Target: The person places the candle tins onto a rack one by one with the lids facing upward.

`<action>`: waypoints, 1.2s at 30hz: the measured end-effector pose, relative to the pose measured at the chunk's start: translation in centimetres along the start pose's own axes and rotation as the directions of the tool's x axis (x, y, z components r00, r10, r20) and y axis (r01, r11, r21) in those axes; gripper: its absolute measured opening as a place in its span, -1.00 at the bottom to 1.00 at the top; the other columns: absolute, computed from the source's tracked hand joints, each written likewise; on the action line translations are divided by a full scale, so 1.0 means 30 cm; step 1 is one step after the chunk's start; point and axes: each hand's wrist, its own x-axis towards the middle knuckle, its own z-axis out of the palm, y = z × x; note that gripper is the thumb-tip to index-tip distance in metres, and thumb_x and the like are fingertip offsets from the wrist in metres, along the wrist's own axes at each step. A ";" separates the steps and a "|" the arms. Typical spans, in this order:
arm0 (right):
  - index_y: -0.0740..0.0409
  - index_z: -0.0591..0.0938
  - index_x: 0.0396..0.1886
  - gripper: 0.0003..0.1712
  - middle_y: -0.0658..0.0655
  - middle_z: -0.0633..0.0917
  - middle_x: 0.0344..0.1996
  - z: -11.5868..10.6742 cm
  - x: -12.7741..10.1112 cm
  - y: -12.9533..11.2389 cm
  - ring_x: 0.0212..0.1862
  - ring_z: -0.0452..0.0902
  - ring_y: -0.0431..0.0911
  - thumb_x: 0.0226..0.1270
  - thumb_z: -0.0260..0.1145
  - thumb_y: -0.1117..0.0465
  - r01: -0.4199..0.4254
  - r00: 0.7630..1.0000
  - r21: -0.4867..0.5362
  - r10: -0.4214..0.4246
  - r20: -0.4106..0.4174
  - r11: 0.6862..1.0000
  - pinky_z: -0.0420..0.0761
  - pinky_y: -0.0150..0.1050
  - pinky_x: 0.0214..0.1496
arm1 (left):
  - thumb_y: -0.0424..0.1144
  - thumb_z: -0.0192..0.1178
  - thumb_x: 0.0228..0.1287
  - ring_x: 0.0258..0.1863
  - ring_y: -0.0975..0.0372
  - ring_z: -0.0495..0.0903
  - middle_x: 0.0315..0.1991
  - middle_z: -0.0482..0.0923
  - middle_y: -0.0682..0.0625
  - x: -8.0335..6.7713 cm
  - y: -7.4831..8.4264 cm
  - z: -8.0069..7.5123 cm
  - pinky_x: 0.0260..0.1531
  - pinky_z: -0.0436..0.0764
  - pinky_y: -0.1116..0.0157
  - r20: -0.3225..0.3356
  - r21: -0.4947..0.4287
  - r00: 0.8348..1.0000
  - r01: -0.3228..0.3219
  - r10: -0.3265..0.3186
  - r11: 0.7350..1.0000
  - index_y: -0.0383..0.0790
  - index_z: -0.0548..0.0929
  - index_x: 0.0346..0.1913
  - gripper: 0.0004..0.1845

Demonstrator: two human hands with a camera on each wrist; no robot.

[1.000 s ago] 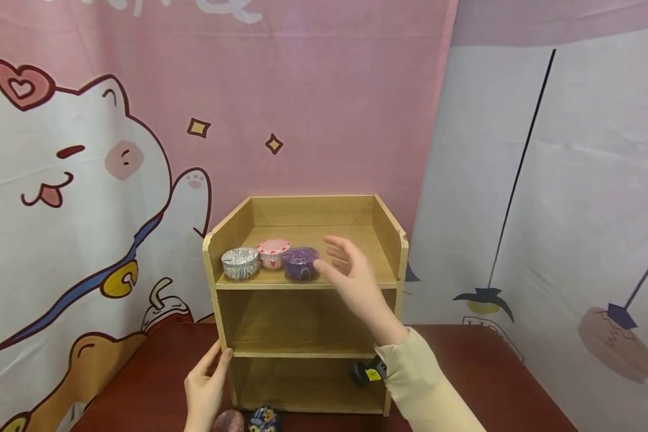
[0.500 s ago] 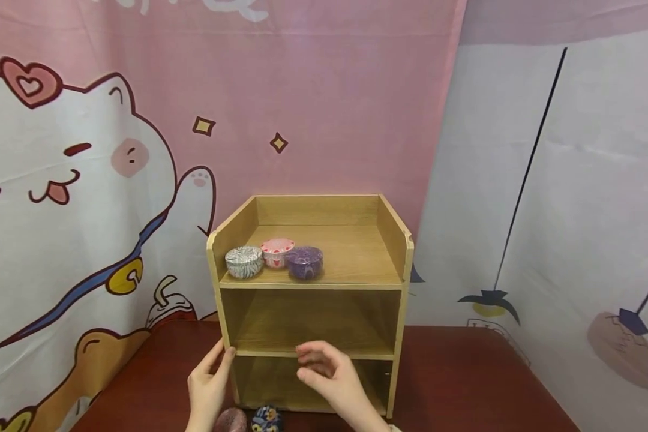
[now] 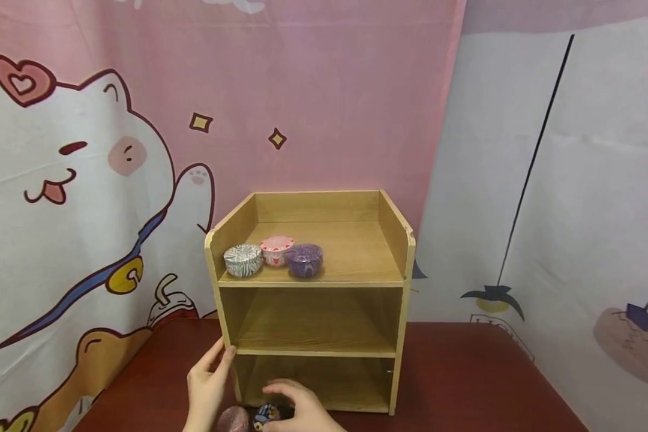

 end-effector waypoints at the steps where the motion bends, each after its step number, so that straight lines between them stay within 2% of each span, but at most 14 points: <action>1: 0.04 0.49 0.31 -0.34 0.16 0.44 0.32 0.011 0.008 0.004 0.29 0.34 0.02 0.19 0.46 0.17 0.040 0.998 -0.075 -0.036 0.048 0.996 0.48 0.00 0.14 | -0.20 0.37 0.22 -0.30 0.40 0.64 -0.18 0.72 -0.10 0.000 0.002 -0.002 -0.40 0.56 0.52 0.005 -0.004 1.000 -0.001 0.001 1.000 -0.15 0.70 0.10 -0.62; 2: -0.01 0.45 0.35 -0.31 0.13 0.37 0.38 0.021 0.015 0.005 0.34 0.28 0.06 0.22 0.44 0.12 0.065 0.994 -0.138 -0.051 0.100 0.988 0.47 0.06 0.13 | -0.21 0.37 0.22 -0.30 0.39 0.64 -0.18 0.72 -0.09 0.000 0.003 -0.004 -0.40 0.56 0.51 0.012 -0.007 1.000 -0.001 0.002 1.000 -0.15 0.69 0.11 -0.62; 4: -0.09 0.35 0.44 -0.27 0.06 0.23 0.47 0.036 0.031 0.001 0.40 0.16 0.16 0.30 0.35 0.00 0.128 0.975 -0.273 -0.071 0.211 0.953 0.43 0.19 0.13 | -0.22 0.36 0.23 -0.28 0.38 0.64 -0.17 0.72 -0.11 0.000 0.005 -0.007 -0.39 0.57 0.50 0.025 -0.017 1.000 0.000 0.000 1.000 -0.17 0.68 0.12 -0.62; 7: -0.19 0.19 0.52 -0.28 -0.04 0.05 0.52 0.052 0.054 -0.015 0.45 0.01 0.21 0.43 0.14 -0.14 0.195 0.931 -0.400 -0.041 0.362 0.895 0.39 0.26 0.13 | -0.22 0.35 0.24 -0.30 0.35 0.65 -0.19 0.72 -0.13 -0.001 0.006 -0.010 -0.42 0.58 0.49 0.035 -0.030 0.999 0.009 -0.008 1.000 -0.20 0.67 0.13 -0.60; 10: -0.22 0.08 0.56 -0.30 -0.07 -0.01 0.53 0.062 0.069 -0.030 0.48 -0.07 0.17 0.50 -0.02 -0.18 0.262 0.882 -0.477 -0.007 0.471 0.839 0.35 0.17 0.22 | -0.20 0.35 0.24 -0.32 0.34 0.66 -0.20 0.72 -0.13 -0.004 0.005 -0.008 -0.43 0.60 0.47 0.036 -0.047 0.999 0.029 -0.027 0.998 -0.19 0.67 0.13 -0.61; 14: -0.17 0.03 0.57 -0.29 -0.05 0.01 0.53 0.069 0.071 -0.042 0.49 -0.11 0.11 0.53 -0.07 -0.16 0.312 0.825 -0.511 0.038 0.563 0.801 0.34 0.08 0.26 | -0.17 0.35 0.24 -0.29 0.36 0.66 -0.16 0.71 -0.12 -0.011 0.002 -0.002 -0.40 0.60 0.45 0.038 -0.068 0.998 0.058 -0.056 0.996 -0.17 0.68 0.12 -0.61; 18: -0.09 0.02 0.57 -0.28 -0.01 0.01 0.53 0.064 0.077 -0.042 0.50 -0.13 0.09 0.54 -0.03 -0.11 0.327 0.791 -0.503 0.060 0.610 0.800 0.34 0.03 0.28 | -0.15 0.35 0.24 -0.28 0.37 0.65 -0.16 0.71 -0.11 -0.011 0.004 -0.002 -0.38 0.60 0.45 0.037 -0.069 0.997 0.063 -0.060 0.996 -0.15 0.68 0.12 -0.61; 22: -0.10 -0.03 0.58 -0.27 -0.02 -0.04 0.54 0.054 0.082 -0.032 0.50 -0.16 0.08 0.55 -0.05 -0.11 0.359 0.771 -0.494 0.047 0.636 0.792 0.28 0.01 0.32 | -0.13 0.34 0.25 -0.27 0.37 0.65 -0.14 0.71 -0.11 -0.007 0.009 -0.004 -0.36 0.59 0.46 0.040 -0.063 0.997 0.066 -0.063 0.996 -0.15 0.67 0.14 -0.59; 26: -0.11 -0.04 0.58 -0.29 -0.02 -0.03 0.54 0.036 0.066 -0.019 0.50 -0.14 0.09 0.56 -0.08 -0.09 0.375 0.768 -0.479 0.023 0.640 0.793 0.23 -0.01 0.36 | -0.14 0.35 0.24 -0.23 0.37 0.64 -0.11 0.69 -0.10 -0.008 0.006 -0.001 -0.34 0.59 0.47 0.045 -0.056 0.996 0.074 -0.071 0.996 -0.15 0.67 0.14 -0.59; 31: -0.17 -0.03 0.58 -0.30 -0.04 -0.01 0.53 0.004 0.036 -0.015 0.49 -0.09 0.12 0.56 -0.06 -0.07 0.299 0.778 -0.439 0.050 0.626 0.847 0.31 0.07 0.29 | -0.21 0.37 0.22 -0.28 0.39 0.64 -0.14 0.70 -0.11 -0.009 -0.005 0.003 -0.39 0.58 0.50 0.025 -0.058 0.999 0.036 -0.035 0.998 -0.16 0.68 0.12 -0.61; 32: -0.17 -0.03 0.58 -0.30 -0.04 -0.01 0.53 -0.004 0.031 -0.018 0.49 -0.08 0.12 0.56 -0.05 -0.07 0.285 0.779 -0.432 0.056 0.625 0.855 0.32 0.09 0.27 | -0.24 0.37 0.22 -0.30 0.40 0.64 -0.15 0.70 -0.14 -0.011 0.012 0.000 -0.41 0.57 0.51 0.021 -0.052 1.000 0.025 -0.023 0.998 -0.20 0.68 0.11 -0.62; 34: -0.18 -0.02 0.58 -0.30 -0.05 0.00 0.53 -0.019 0.021 -0.019 0.49 -0.08 0.12 0.56 -0.04 -0.06 0.266 0.782 -0.422 0.062 0.620 0.867 0.33 0.11 0.25 | -0.25 0.37 0.22 -0.34 0.40 0.64 -0.19 0.71 -0.14 -0.008 0.009 -0.001 -0.43 0.56 0.51 0.014 -0.045 1.000 0.001 -0.001 0.999 -0.22 0.68 0.11 -0.62; 36: -0.14 -0.01 0.58 -0.30 -0.03 0.00 0.53 -0.031 0.017 -0.019 0.49 -0.07 0.13 0.56 -0.04 -0.05 0.276 0.781 -0.412 0.048 0.623 0.868 0.31 0.10 0.27 | -0.23 0.37 0.22 -0.36 0.38 0.64 -0.22 0.72 -0.12 -0.003 0.008 -0.003 -0.44 0.56 0.50 0.011 -0.046 1.000 0.006 -0.005 0.999 -0.19 0.69 0.10 -0.63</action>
